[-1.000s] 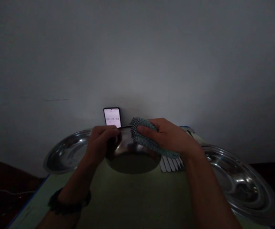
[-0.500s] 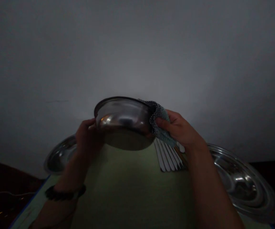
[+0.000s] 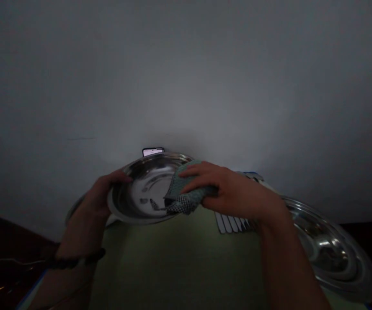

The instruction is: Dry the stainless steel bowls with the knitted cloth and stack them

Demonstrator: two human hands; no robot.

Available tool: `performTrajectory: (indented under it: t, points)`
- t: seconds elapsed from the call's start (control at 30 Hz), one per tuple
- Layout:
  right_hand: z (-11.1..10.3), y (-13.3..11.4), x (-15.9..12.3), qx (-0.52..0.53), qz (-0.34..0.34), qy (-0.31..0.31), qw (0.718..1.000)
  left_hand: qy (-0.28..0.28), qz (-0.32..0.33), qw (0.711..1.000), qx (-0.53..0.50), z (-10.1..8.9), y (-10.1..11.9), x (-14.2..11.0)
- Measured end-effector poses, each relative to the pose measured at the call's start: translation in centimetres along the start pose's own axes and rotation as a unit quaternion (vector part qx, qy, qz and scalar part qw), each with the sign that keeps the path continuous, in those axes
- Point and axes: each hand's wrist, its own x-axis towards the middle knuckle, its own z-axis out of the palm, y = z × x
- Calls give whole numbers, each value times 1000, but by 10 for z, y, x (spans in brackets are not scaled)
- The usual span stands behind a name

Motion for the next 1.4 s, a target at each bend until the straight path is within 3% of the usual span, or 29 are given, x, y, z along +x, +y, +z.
performTrajectory:
  t: [0.1, 0.23, 0.3, 0.4, 0.47, 0.53, 0.63, 0.73, 0.83, 0.97, 1.1, 1.17, 1.27, 1.33, 1.4]
  points:
    - [-3, 11, -4, 19, 7, 14, 1000, 17, -43, 998, 36, 6, -1, 2]
    - [4, 15, 3, 39, 18, 40, 998, 50, 37, 997, 46, 14, 0, 1]
    - [15, 16, 13, -20, 49, 129, 990, 59, 94, 993, 48, 19, 0, 1]
    - [35, 19, 29, -112, 127, 321, 932, 87, 198, 974, 65, 26, -4, 0]
    - [45, 25, 34, -113, 204, 358, 904, 96, 259, 958, 77, 33, -9, -3]
    - [48, 32, 34, -84, 268, 330, 901, 75, 300, 946, 91, 42, -15, -7]
    - [40, 46, 28, -50, 301, 304, 903, 9, 315, 939, 140, 50, -22, -11]
    - [29, 54, 21, -62, 290, 275, 915, -106, 232, 943, 212, 48, -22, -11]
    - [28, 48, 21, -73, 236, 186, 951, -210, 139, 929, 273, 42, -19, -11]
    - [39, 32, 31, -117, 186, 77, 973, -256, 94, 904, 328, 37, -17, -12]
    - [43, 36, 34, -95, 192, 108, 971, -221, 118, 914, 320, 30, -11, -8]
    - [45, 44, 34, -60, 248, 162, 953, -178, 152, 920, 315, 27, -7, -5]
    - [58, 50, 39, 127, 347, 267, 890, -38, 284, 905, 315, 31, -8, -4]
    - [69, 48, 45, 306, 352, 320, 825, 55, 400, 865, 299, 38, -13, -5]
    - [76, 45, 50, 407, 330, 342, 780, 88, 478, 831, 273, 46, -19, -7]
